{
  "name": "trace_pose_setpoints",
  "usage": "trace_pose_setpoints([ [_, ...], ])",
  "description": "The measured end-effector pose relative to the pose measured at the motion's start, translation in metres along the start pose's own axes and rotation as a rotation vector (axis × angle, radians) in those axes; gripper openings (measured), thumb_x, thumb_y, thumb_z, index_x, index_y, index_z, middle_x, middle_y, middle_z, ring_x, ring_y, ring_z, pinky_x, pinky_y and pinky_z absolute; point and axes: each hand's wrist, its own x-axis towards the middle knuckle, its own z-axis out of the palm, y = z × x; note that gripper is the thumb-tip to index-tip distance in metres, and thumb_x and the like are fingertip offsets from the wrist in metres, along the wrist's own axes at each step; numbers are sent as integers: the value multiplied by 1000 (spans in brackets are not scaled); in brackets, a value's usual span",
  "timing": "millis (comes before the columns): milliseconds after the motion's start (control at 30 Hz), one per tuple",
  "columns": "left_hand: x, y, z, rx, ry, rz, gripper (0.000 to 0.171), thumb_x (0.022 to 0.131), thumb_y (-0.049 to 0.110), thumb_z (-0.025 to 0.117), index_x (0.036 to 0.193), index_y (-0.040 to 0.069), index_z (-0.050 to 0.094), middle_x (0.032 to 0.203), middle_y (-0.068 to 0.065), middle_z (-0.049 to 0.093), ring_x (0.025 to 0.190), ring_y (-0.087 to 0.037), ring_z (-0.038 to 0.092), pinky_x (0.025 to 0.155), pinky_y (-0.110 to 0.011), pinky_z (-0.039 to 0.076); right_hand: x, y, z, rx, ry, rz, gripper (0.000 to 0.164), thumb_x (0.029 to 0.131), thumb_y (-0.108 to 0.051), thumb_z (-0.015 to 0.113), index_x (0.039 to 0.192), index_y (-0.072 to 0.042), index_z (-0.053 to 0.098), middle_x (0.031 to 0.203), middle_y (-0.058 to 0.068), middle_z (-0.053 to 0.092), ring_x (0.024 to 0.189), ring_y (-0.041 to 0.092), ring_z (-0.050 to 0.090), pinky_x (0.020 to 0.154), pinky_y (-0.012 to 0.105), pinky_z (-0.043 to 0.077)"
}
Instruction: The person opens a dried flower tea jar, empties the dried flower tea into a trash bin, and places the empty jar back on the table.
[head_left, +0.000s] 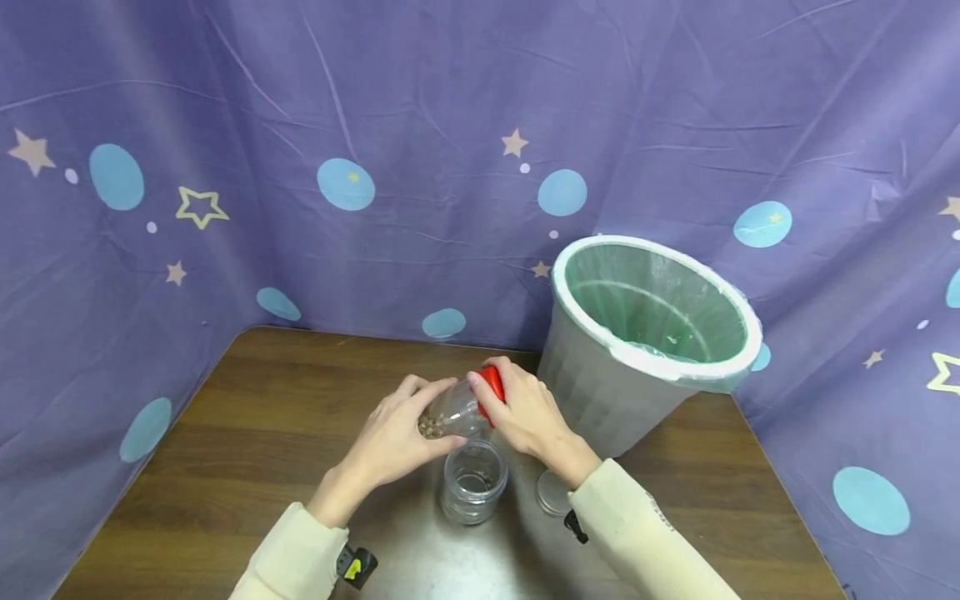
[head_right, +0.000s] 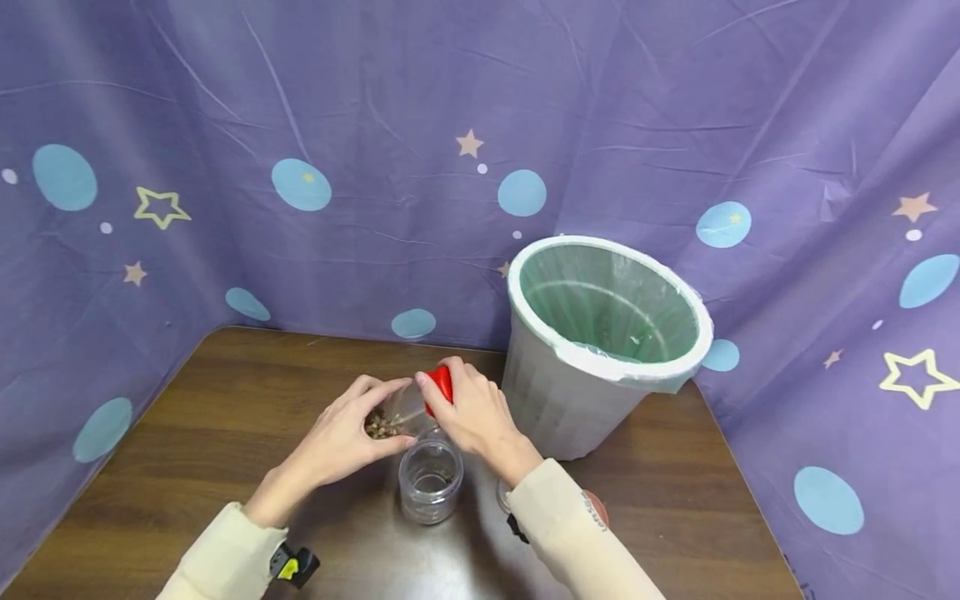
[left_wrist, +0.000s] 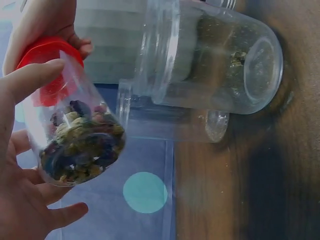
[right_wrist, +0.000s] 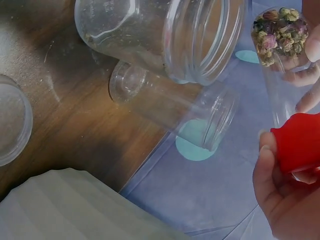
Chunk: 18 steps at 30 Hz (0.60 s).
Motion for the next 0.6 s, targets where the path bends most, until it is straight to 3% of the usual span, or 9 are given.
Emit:
trace_pose_setpoints([
  [233, -3, -1, 6, -3, -6, 56, 78, 78, 53, 76, 144, 21, 49, 123, -2, 59, 100, -20, 61, 86, -43, 50, 1, 4, -2, 16, 33, 36, 35, 102, -43, 44, 106, -13, 62, 82, 0, 63, 71, 15, 61, 63, 30, 49],
  [367, -4, -1, 10, 33, 12, 96, 88, 75, 59, 76, 147, 20, 44, 126, -3, 61, 109, -21, 61, 91, -46, 50, 1, 4, -5, 10, 42, 32, 33, 102, -43, 44, 101, -14, 62, 78, -1, 61, 68, 13, 59, 60, 28, 48],
  [600, -4, 1, 14, 61, 66, 107, 82, 74, 59, 78, 141, 21, 49, 115, -1, 65, 101, -19, 64, 79, -40, 53, -6, 0, -10, 0, 50, 2, 32, 100, -42, 47, 101, -13, 62, 77, -2, 59, 66, 12, 56, 58, 26, 46],
])
